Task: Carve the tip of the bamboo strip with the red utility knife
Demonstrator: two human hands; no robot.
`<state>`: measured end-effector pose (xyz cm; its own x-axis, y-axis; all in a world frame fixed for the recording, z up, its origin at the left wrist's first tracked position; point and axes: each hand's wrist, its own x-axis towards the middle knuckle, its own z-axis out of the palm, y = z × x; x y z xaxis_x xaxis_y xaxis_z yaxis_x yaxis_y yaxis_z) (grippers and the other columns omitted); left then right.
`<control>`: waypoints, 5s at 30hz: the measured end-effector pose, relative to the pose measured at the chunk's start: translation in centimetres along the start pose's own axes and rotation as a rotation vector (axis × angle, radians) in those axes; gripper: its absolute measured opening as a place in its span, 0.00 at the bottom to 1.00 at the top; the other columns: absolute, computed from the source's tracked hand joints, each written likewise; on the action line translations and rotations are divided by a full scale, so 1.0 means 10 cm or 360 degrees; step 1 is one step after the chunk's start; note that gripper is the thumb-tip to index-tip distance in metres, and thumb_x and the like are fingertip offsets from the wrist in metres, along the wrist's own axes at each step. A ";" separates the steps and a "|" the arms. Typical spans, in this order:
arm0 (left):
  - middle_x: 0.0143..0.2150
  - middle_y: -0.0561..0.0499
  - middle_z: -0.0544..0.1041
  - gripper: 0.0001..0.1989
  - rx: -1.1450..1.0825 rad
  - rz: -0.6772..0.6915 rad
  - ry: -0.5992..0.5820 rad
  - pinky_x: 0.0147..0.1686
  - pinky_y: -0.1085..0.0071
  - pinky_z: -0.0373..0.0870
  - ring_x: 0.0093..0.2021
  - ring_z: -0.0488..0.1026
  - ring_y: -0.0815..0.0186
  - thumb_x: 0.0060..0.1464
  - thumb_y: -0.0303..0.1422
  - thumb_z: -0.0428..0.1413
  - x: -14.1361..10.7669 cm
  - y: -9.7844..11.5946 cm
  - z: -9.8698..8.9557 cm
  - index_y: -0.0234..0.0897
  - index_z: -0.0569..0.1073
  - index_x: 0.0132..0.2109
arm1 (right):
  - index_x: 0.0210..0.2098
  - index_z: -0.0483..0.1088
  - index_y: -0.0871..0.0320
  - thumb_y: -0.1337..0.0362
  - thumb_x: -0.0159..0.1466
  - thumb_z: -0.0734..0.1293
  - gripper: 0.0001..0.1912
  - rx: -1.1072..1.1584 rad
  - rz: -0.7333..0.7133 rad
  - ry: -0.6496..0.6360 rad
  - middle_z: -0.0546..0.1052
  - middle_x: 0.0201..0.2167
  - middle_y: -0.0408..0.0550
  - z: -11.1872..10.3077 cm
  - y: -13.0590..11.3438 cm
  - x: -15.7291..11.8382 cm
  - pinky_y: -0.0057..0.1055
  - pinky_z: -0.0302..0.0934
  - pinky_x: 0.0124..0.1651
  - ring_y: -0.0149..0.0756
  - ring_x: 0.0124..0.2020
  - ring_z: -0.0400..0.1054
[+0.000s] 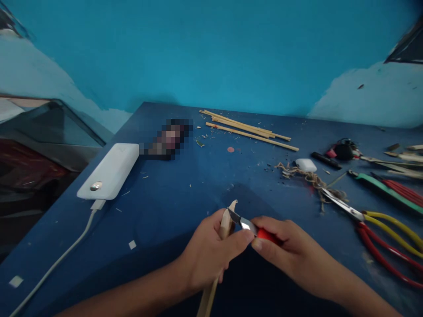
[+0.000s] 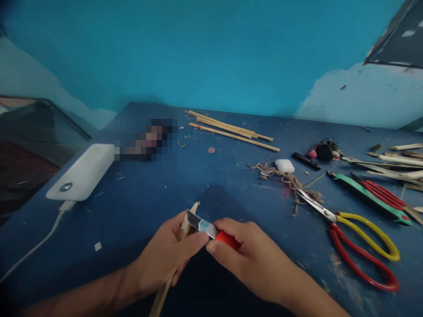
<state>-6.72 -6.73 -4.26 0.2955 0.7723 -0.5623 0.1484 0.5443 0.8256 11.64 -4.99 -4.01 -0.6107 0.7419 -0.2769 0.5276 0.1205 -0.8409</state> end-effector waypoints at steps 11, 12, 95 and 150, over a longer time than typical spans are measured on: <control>0.12 0.64 0.58 0.14 0.0015 0.0010 -0.0043 0.10 0.82 0.52 0.11 0.54 0.76 0.53 0.45 0.52 0.01 -0.02 0.00 0.39 0.64 0.35 | 0.31 0.65 0.56 0.55 0.66 0.57 0.14 -0.0060 0.0034 -0.0011 0.64 0.23 0.38 -0.04 0.02 0.02 0.25 0.51 0.25 0.28 0.23 0.55; 0.12 0.64 0.58 0.13 0.0010 -0.0005 -0.0047 0.10 0.81 0.51 0.11 0.54 0.76 0.54 0.44 0.51 0.00 0.00 0.00 0.39 0.64 0.35 | 0.31 0.65 0.56 0.55 0.66 0.57 0.14 -0.0075 0.0034 -0.0003 0.65 0.23 0.39 -0.04 0.02 0.03 0.25 0.51 0.25 0.28 0.23 0.55; 0.13 0.66 0.56 0.13 -0.0003 -0.0031 -0.0347 0.10 0.80 0.49 0.11 0.52 0.77 0.49 0.40 0.57 0.04 0.13 -0.13 0.39 0.63 0.35 | 0.30 0.62 0.57 0.56 0.67 0.58 0.13 -0.0111 -0.0039 -0.0048 0.64 0.24 0.39 -0.03 0.02 0.04 0.25 0.48 0.25 0.27 0.23 0.55; 0.12 0.64 0.57 0.15 0.0089 0.0036 -0.0148 0.15 0.77 0.51 0.12 0.53 0.75 0.54 0.43 0.51 0.05 0.07 -0.07 0.37 0.66 0.41 | 0.35 0.69 0.56 0.56 0.66 0.58 0.13 -0.0131 0.0032 0.0039 0.73 0.28 0.42 -0.05 0.05 0.06 0.25 0.55 0.27 0.31 0.28 0.64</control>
<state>-7.16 -5.72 -3.94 0.3850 0.7491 -0.5391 0.1924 0.5062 0.8407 11.86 -4.13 -4.34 -0.5854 0.7606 -0.2809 0.5868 0.1584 -0.7941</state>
